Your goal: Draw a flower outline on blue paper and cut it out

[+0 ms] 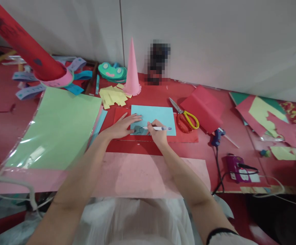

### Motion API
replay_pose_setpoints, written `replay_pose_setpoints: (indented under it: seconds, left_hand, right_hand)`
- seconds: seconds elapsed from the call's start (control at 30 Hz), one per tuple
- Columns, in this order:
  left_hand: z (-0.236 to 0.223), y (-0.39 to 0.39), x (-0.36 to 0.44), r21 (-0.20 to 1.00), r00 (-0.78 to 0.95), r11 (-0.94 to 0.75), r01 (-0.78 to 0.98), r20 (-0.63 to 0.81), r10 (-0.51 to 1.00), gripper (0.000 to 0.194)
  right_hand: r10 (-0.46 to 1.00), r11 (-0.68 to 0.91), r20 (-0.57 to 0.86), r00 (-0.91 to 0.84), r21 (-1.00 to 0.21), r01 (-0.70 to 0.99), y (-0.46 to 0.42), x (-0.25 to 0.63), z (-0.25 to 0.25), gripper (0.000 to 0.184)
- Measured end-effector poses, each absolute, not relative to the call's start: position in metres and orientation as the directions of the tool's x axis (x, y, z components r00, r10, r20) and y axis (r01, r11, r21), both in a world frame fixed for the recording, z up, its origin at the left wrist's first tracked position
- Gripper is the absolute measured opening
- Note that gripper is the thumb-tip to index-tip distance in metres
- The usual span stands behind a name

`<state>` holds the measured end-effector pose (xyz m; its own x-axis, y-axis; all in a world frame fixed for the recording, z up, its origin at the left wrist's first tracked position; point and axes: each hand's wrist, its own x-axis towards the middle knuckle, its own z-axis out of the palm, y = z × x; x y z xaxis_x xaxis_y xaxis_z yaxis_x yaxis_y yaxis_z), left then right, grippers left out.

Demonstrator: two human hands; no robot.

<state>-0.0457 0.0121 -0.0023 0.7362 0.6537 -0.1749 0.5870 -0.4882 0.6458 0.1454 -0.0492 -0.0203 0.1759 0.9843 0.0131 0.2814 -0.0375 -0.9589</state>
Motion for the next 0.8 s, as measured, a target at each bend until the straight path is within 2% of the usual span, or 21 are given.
replay_pose_setpoints:
  seconds: [0.33, 0.53, 0.8]
  left_hand:
    - [-0.0044, 0.0123, -0.0463, 0.647, 0.738, -0.494, 0.58, -0.162, 0.655, 0.05]
    - [-0.0065, 0.0126, -0.0471, 0.655, 0.742, -0.496, 0.57, -0.152, 0.653, 0.049]
    - [-0.0064, 0.0129, -0.0468, 0.651, 0.744, -0.503, 0.568, -0.145, 0.653, 0.049]
  right_hand:
    - [0.981, -0.039, 0.023, 0.194, -0.95, 0.309, -0.0499, 0.1445, -0.0209, 0.034]
    - [0.97, -0.052, 0.012, 0.243, -0.966, 0.253, -0.0493, 0.1454, -0.0199, 0.036]
    - [0.979, -0.066, -0.015, 0.204, -0.967, 0.248, -0.048, 0.1464, -0.0234, 0.036]
